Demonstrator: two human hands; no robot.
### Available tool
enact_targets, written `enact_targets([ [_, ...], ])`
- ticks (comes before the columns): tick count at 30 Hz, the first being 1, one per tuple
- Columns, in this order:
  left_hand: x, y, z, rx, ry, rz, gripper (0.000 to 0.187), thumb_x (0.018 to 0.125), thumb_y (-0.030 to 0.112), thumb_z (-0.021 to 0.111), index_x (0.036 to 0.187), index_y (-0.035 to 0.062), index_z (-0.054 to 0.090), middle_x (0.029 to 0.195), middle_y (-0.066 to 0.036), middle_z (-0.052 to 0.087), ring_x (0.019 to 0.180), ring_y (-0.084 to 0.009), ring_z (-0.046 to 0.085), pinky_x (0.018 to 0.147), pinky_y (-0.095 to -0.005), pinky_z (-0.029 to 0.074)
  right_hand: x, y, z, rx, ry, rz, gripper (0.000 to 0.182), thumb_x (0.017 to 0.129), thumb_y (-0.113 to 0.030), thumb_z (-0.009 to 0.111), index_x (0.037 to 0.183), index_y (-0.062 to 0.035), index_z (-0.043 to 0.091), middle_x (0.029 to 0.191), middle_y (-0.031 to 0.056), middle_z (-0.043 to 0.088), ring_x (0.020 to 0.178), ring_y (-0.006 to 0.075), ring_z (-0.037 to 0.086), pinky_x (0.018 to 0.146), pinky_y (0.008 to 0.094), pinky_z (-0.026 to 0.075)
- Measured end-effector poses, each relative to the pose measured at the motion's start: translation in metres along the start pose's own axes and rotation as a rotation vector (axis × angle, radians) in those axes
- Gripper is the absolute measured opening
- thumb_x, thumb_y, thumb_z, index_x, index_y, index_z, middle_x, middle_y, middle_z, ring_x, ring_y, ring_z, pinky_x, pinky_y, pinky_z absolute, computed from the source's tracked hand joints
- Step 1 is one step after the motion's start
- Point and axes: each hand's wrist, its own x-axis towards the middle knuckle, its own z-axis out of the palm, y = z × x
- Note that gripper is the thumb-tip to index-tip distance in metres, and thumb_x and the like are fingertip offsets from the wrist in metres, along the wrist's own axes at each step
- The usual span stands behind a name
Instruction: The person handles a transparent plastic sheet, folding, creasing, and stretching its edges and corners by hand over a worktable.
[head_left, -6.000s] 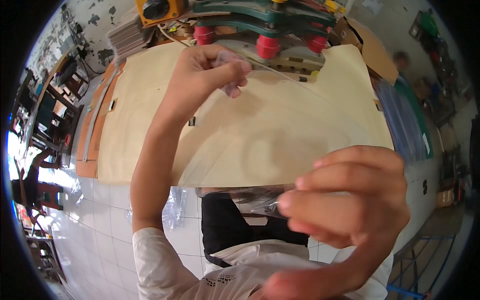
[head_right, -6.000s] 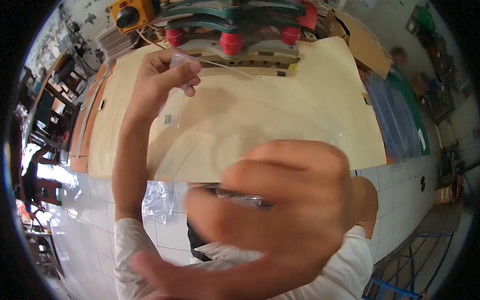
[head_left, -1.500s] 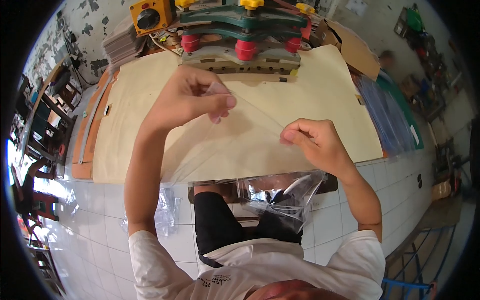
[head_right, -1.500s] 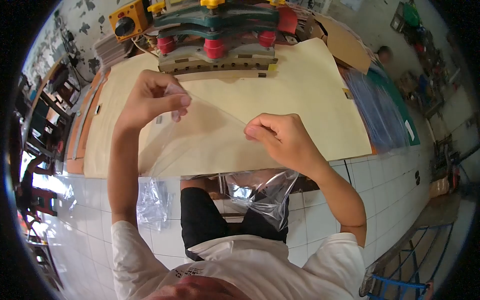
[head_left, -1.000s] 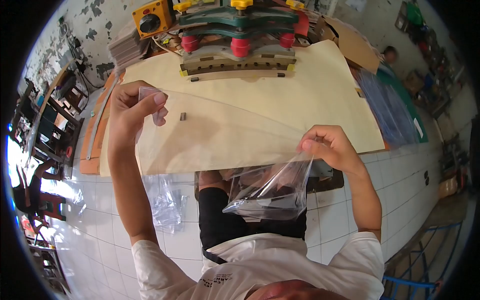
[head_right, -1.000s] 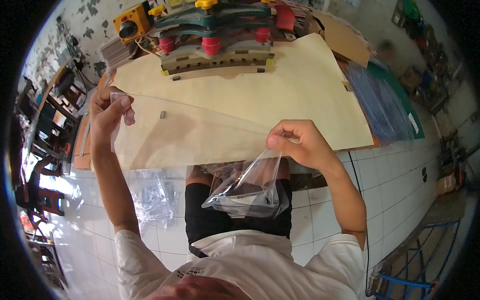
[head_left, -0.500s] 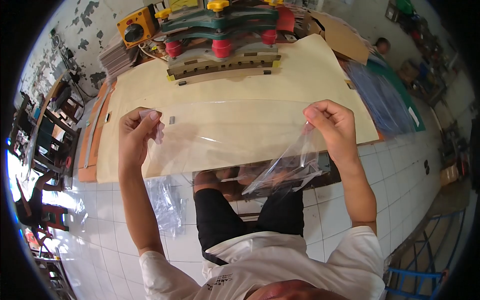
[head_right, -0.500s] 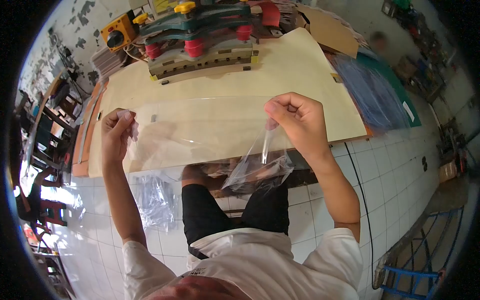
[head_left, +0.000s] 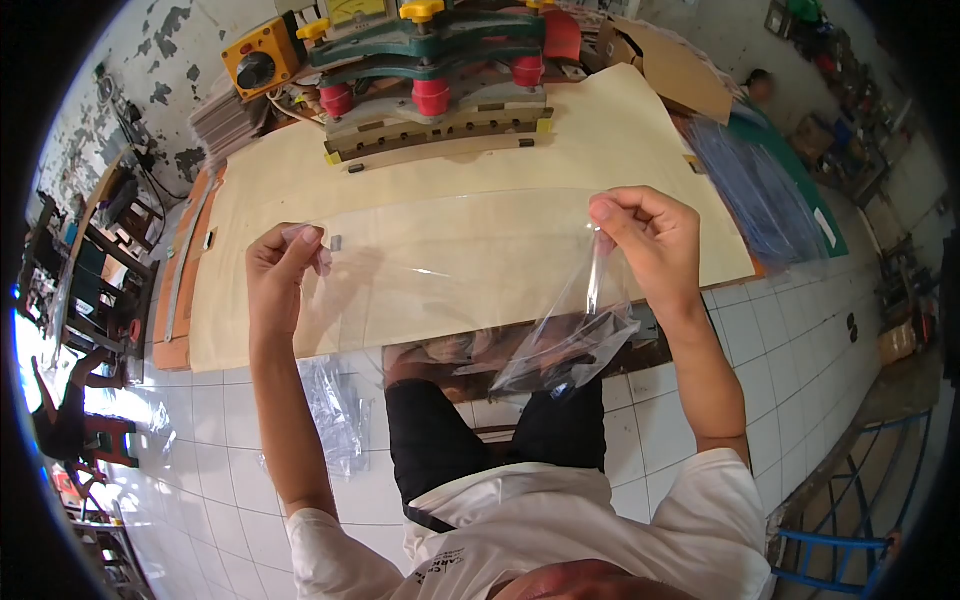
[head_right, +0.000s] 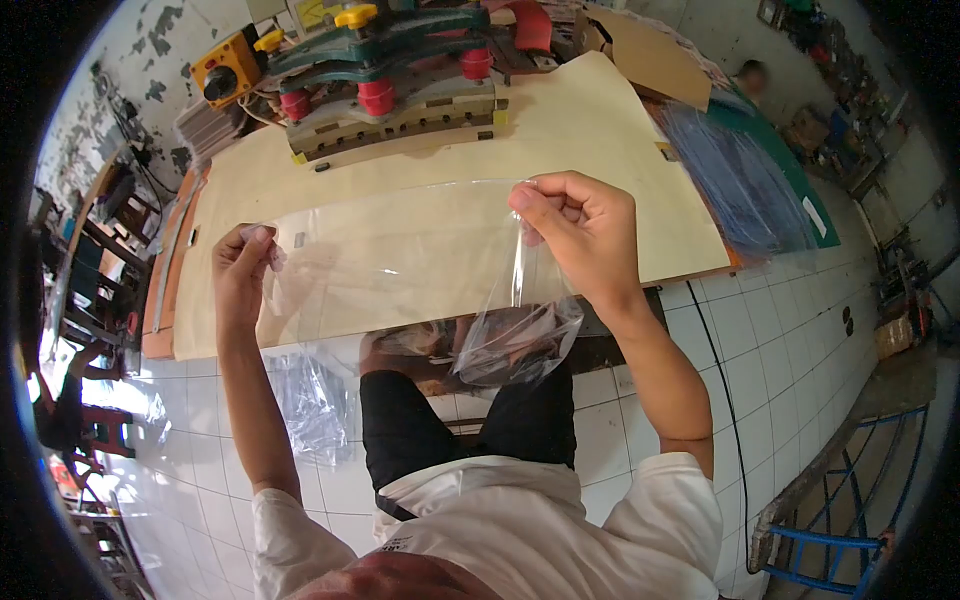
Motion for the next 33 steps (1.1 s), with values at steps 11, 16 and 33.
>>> enact_targets([
  [11, 0.005, -0.027, -0.006, -0.047, 0.039, 0.054, 0.016, 0.087, 0.014, 0.065, 0.088, -0.002, 0.064, 0.078, -0.001, 0.06, 0.069, -0.0069, 0.051, 0.062, -0.0218, 0.04, 0.005, 0.006, 0.005, -0.011, 0.017, 0.052, 0.02, 0.087, -0.013, 0.067, 0.095, 0.0051, 0.065, 0.076, 0.0041, 0.064, 0.067, 0.0066, 0.058, 0.059, 0.0202, 0.048],
  [16, 0.002, -0.027, -0.006, -0.038, 0.054, 0.051, 0.016, 0.087, 0.013, 0.064, 0.089, -0.0028, 0.064, 0.08, -0.003, 0.06, 0.071, -0.0083, 0.052, 0.063, -0.0224, 0.04, 0.008, 0.003, 0.011, 0.016, -0.007, 0.059, 0.022, 0.09, -0.016, 0.062, 0.098, 0.0045, 0.065, 0.078, 0.0055, 0.064, 0.071, 0.0081, 0.059, 0.061, 0.0215, 0.048],
  [33, -0.014, 0.007, 0.022, -0.111, -0.002, 0.04, 0.023, 0.09, 0.016, 0.059, 0.091, -0.0062, 0.061, 0.077, -0.01, 0.062, 0.064, -0.0161, 0.06, 0.061, -0.0292, 0.05, 0.008, 0.016, -0.012, 0.23, 0.212, 0.172, 0.02, 0.086, -0.013, 0.063, 0.095, 0.0046, 0.068, 0.078, 0.0068, 0.065, 0.07, 0.0105, 0.059, 0.062, 0.0215, 0.044],
])
